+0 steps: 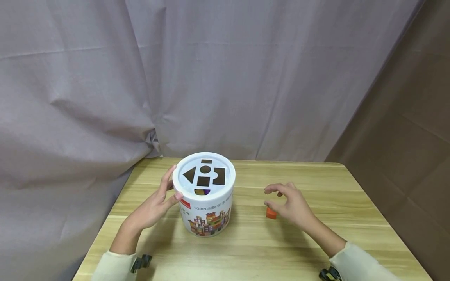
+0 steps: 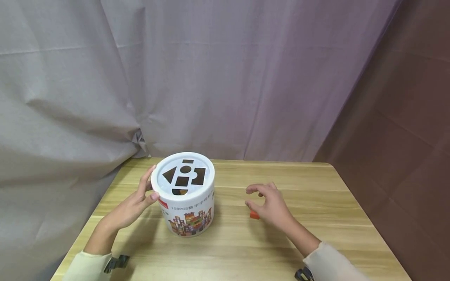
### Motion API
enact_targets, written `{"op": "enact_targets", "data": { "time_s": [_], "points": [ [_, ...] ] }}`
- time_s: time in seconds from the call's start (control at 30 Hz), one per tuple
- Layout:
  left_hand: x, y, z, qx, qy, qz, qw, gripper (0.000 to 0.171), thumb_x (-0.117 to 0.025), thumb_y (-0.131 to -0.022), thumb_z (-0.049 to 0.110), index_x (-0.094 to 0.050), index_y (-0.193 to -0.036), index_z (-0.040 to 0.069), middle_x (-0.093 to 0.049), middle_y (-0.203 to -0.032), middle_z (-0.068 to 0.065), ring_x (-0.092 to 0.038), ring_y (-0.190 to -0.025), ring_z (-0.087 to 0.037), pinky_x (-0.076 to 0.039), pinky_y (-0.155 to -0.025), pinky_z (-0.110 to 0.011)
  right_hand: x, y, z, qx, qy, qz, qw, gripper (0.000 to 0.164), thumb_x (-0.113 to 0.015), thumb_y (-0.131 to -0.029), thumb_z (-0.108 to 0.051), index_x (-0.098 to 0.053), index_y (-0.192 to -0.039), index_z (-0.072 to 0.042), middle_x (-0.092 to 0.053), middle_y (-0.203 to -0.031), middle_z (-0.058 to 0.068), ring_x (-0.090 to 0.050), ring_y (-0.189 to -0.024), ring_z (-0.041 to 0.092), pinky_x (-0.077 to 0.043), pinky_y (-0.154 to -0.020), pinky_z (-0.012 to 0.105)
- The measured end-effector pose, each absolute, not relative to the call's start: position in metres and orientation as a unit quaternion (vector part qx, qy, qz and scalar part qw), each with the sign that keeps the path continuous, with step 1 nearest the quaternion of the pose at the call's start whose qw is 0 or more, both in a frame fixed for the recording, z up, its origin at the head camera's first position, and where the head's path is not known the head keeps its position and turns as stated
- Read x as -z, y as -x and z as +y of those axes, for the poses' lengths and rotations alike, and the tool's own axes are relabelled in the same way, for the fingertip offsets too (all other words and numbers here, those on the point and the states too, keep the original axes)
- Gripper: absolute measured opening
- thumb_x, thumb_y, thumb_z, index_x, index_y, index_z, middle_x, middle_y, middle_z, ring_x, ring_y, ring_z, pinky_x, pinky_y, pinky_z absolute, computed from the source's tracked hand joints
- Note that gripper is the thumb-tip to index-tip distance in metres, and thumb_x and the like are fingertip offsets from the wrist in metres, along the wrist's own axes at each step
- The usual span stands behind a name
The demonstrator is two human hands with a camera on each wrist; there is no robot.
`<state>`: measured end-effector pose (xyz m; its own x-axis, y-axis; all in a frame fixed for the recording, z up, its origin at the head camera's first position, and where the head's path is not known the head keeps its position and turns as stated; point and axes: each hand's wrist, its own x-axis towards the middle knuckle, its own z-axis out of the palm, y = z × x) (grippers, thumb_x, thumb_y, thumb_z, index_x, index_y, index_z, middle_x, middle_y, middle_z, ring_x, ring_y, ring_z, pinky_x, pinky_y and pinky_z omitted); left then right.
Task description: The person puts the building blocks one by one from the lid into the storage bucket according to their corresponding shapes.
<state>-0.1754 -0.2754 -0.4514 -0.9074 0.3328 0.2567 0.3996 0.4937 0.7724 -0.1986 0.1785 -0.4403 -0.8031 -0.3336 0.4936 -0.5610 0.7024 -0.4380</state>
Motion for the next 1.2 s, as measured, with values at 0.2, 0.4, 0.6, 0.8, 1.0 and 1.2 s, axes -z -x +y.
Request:
{"op": "enact_targets", "data": {
  "time_s": [0.2,0.4,0.6,0.8,1.0,1.2],
  "points": [
    [0.450,0.176,-0.275,0.456,0.209,-0.865,0.035,0.090,-0.058,-0.116,0.039,0.009,-0.175,0.048,-0.045,-0.170,-0.029,-0.046,-0.155,-0.055,-0.039,-0.117,-0.084,0.461,0.202,0.195,-0.263,-0.225,-0.921,0.180,0.037,-0.098,-0.081,-0.006,-0.082,-0.113,-0.015,-0.084,-0.109,0.001,-0.059,-0.092,0.021,-0.050,-0.076,0.030],
    [0.450,0.177,-0.275,0.457,0.208,-0.864,0.032,0.090,-0.057,-0.116,0.040,0.010,-0.175,0.049,-0.044,-0.170,-0.029,-0.045,-0.156,-0.055,-0.039,-0.117,-0.084,0.476,0.210,0.210,-0.236,-0.187,-0.945,0.125,0.036,-0.097,-0.085,-0.013,-0.081,-0.117,-0.015,-0.081,-0.122,0.004,-0.059,-0.097,0.024,-0.040,-0.080,0.039],
    [0.454,0.174,-0.275,0.463,0.203,-0.863,0.031,0.090,-0.058,-0.116,0.041,0.008,-0.175,0.049,-0.044,-0.171,-0.028,-0.045,-0.156,-0.055,-0.041,-0.116,-0.084,0.490,0.213,0.218,-0.229,-0.175,-0.954,0.086,0.028,-0.096,-0.087,-0.015,-0.083,-0.111,-0.018,-0.081,-0.122,0.000,-0.057,-0.099,0.019,-0.036,-0.081,0.043],
    [0.457,0.171,-0.275,0.461,0.202,-0.863,0.033,0.089,-0.058,-0.116,0.039,0.008,-0.176,0.047,-0.045,-0.170,-0.027,-0.045,-0.156,-0.054,-0.042,-0.116,-0.082,0.498,0.212,0.220,-0.222,-0.192,-0.953,0.079,0.022,-0.097,-0.085,-0.015,-0.083,-0.099,-0.025,-0.081,-0.113,-0.009,-0.059,-0.101,0.017,-0.038,-0.083,0.043],
    [0.454,0.174,-0.275,0.457,0.201,-0.866,0.033,0.089,-0.058,-0.116,0.040,0.008,-0.175,0.049,-0.045,-0.170,-0.027,-0.045,-0.155,-0.055,-0.043,-0.115,-0.083,0.502,0.212,0.221,-0.221,-0.184,-0.955,0.069,0.022,-0.096,-0.086,-0.017,-0.083,-0.101,-0.026,-0.081,-0.111,-0.012,-0.058,-0.097,0.014,-0.035,-0.083,0.040],
    [0.453,0.175,-0.275,0.460,0.200,-0.865,0.026,0.090,-0.059,-0.115,0.041,0.008,-0.174,0.051,-0.047,-0.168,-0.027,-0.046,-0.154,-0.056,-0.043,-0.114,-0.084,0.500,0.207,0.223,-0.230,-0.184,-0.953,0.075,0.027,-0.096,-0.086,-0.014,-0.083,-0.106,-0.026,-0.081,-0.108,-0.012,-0.062,-0.098,0.017,-0.038,-0.084,0.041]
  ]
}}
